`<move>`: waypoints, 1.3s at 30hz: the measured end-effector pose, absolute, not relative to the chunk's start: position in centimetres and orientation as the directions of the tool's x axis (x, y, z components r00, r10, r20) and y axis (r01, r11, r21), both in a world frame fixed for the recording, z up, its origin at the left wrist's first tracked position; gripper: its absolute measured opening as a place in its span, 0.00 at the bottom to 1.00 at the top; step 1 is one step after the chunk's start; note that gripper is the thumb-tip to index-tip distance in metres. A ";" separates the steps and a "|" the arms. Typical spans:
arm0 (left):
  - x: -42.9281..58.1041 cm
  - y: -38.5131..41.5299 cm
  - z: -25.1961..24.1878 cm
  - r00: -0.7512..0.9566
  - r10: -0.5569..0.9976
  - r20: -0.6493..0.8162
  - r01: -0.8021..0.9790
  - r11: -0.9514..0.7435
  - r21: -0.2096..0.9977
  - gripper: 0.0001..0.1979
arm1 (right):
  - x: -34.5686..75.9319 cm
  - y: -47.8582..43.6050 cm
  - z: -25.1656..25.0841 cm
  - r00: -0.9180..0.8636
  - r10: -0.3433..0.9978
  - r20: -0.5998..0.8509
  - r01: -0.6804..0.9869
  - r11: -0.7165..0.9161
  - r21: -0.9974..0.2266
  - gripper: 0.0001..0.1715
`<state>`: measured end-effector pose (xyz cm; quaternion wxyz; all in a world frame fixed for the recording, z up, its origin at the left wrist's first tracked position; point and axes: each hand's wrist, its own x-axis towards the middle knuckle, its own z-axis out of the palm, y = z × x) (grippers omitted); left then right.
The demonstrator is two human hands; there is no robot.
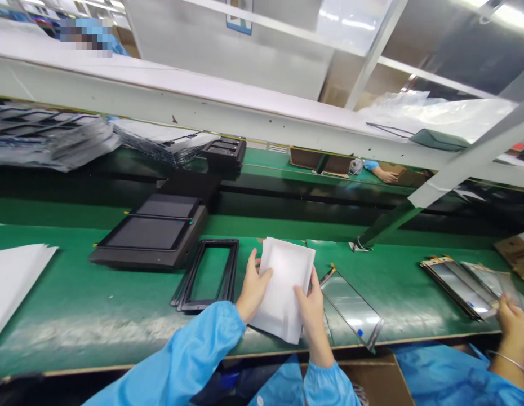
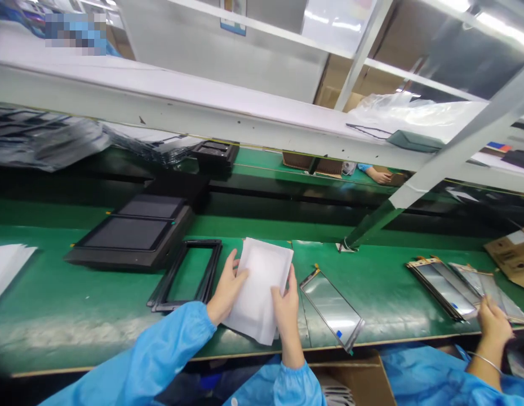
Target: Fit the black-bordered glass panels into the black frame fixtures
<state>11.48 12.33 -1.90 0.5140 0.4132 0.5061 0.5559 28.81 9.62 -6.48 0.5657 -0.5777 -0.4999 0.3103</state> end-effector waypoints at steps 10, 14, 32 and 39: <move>9.8 11.1 2.6 0.096 0.958 0.270 -0.275 -0.235 0.932 0.45 | 29.5 7.2 -1.9 0.274 0.898 0.344 -0.016 0.362 -0.932 0.56; 10.4 10.6 2.4 0.024 0.946 0.322 -0.337 -0.296 0.894 0.44 | 29.9 7.4 1.8 0.327 0.893 0.310 -0.198 0.385 -0.901 0.47; 11.1 11.4 7.0 -0.162 0.961 0.223 -0.299 -0.263 0.917 0.13 | 29.0 7.9 7.0 0.436 0.866 0.246 -0.169 0.347 -0.922 0.17; 12.0 13.0 10.8 -0.226 0.945 0.236 -0.268 -0.293 0.918 0.12 | 29.8 6.6 4.3 0.225 0.915 0.334 -0.036 0.350 -0.936 0.65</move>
